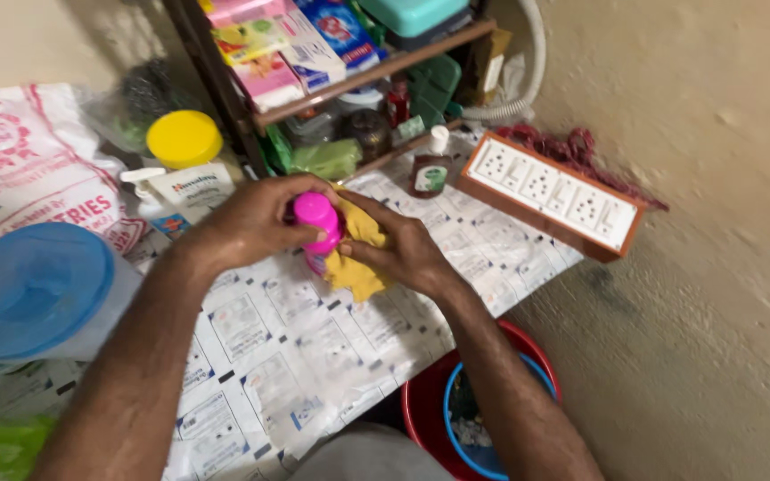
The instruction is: The person wipes various bathroom items with a yellow cloth, including a pink toothbrush holder, a pink bottle, a small brown bottle, a soap box, and a teal container. The person places the cleaned items back onto a metal shelf unit.
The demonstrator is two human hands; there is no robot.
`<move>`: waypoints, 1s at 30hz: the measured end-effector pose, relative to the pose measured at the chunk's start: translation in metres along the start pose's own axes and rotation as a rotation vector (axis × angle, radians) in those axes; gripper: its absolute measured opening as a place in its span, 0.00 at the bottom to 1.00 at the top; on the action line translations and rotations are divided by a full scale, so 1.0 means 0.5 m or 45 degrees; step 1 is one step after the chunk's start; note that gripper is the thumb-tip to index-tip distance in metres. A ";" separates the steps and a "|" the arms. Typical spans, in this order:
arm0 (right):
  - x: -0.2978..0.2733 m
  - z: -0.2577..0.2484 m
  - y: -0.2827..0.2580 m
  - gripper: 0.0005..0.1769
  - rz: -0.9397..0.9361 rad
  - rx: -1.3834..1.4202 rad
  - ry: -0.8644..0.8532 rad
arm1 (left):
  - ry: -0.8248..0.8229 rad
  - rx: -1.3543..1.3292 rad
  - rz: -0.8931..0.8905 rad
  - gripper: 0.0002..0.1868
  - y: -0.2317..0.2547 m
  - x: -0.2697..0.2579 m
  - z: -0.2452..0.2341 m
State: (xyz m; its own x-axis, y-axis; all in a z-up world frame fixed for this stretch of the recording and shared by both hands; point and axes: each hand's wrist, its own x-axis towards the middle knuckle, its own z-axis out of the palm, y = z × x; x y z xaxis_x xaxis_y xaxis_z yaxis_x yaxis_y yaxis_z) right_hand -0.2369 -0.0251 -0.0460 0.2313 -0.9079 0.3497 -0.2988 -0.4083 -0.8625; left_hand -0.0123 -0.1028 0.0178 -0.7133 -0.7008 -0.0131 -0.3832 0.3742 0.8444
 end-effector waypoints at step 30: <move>-0.033 0.071 0.052 0.41 0.204 -0.211 0.062 | -0.051 -0.001 0.003 0.27 0.002 -0.009 -0.005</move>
State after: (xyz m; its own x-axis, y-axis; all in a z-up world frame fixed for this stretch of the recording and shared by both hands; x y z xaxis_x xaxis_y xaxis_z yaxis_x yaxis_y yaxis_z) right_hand -0.2154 -0.0175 -0.0871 0.1248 -0.9643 0.2337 -0.4768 -0.2649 -0.8382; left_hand -0.0080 -0.1010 0.0199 -0.7373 -0.6748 -0.0328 -0.3810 0.3753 0.8450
